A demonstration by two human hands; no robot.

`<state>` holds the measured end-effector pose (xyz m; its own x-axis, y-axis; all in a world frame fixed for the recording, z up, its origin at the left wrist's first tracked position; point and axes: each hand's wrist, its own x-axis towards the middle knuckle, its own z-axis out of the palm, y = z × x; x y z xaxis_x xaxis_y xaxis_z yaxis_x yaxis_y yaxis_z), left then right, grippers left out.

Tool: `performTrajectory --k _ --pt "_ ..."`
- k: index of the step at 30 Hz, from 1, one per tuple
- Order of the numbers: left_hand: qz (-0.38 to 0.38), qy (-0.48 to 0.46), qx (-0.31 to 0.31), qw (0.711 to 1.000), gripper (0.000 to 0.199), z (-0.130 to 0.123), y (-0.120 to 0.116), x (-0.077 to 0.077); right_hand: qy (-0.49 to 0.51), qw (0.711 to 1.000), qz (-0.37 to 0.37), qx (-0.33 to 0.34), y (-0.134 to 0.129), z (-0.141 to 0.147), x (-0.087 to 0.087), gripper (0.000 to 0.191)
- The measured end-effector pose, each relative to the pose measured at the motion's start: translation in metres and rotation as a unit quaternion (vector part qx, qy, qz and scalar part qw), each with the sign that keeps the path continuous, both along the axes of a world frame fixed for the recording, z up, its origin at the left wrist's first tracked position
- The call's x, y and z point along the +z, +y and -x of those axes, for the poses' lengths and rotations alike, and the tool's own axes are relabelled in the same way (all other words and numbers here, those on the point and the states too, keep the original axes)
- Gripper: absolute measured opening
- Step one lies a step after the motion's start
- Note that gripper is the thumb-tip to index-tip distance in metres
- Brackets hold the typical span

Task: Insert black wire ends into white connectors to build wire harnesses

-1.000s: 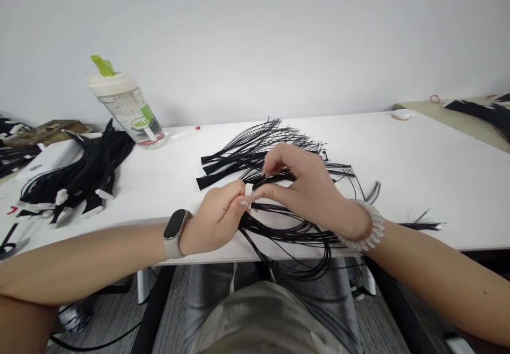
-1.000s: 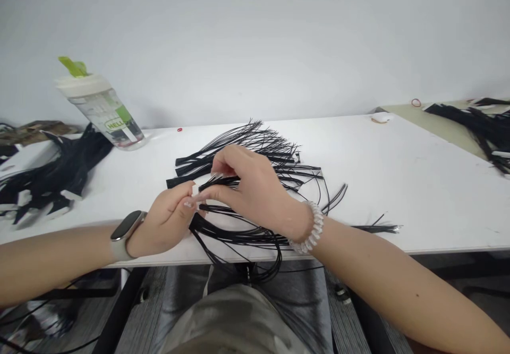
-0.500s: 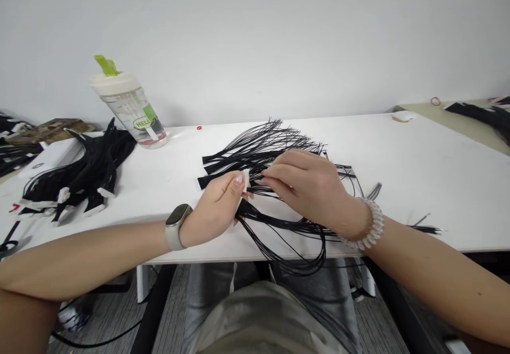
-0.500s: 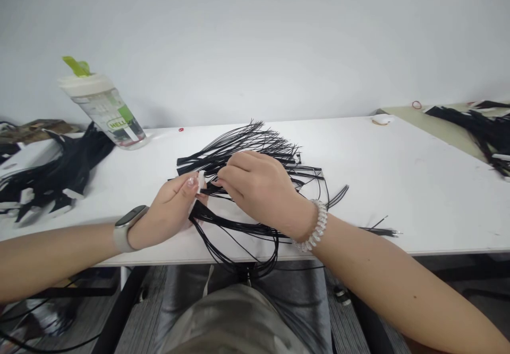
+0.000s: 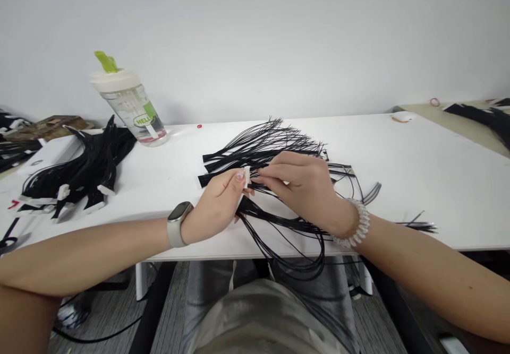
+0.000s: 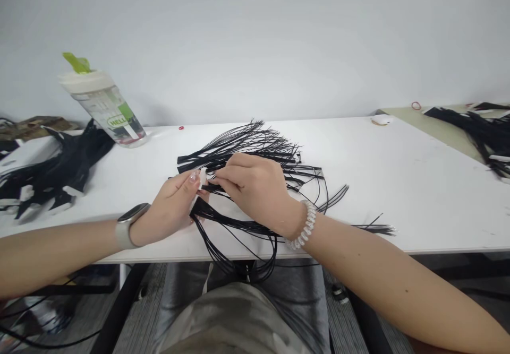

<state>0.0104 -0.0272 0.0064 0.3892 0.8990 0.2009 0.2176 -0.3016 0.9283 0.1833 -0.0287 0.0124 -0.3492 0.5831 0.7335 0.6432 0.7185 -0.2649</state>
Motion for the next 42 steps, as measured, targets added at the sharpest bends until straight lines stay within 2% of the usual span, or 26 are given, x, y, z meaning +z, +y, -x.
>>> performTrajectory --k 4,11,20,26,32,35,42 --pt "0.01 0.002 -0.003 1.0 0.036 0.0 0.0 -0.001 -0.027 0.999 0.037 -0.019 0.0 0.002 0.001 0.018" --pt "-0.008 0.014 0.001 1.0 0.034 0.0 0.0 0.0 -0.116 0.991 0.049 -0.054 -0.001 0.003 0.008 0.014" --pt "-0.022 0.03 0.015 0.999 0.035 0.0 0.001 0.001 -0.135 0.982 0.129 -0.032 -0.005 0.003 0.015 0.013" --pt "-0.067 0.054 0.015 0.996 0.034 0.0 0.002 0.002 -0.035 0.983 0.183 0.006 -0.001 0.001 0.015 0.012" --pt "-0.084 0.059 -0.024 0.994 0.031 0.002 0.001 -0.002 0.061 0.979 0.194 0.013 -0.001 0.003 0.013 0.017" --pt "-0.102 0.06 -0.036 0.992 0.031 0.002 0.0 -0.003 0.084 0.98 0.18 0.023 -0.002 0.006 0.011 0.016" --pt "-0.133 0.094 -0.017 0.986 0.031 0.002 0.0 -0.001 0.092 0.981 0.167 0.032 -0.008 0.013 0.008 0.021"
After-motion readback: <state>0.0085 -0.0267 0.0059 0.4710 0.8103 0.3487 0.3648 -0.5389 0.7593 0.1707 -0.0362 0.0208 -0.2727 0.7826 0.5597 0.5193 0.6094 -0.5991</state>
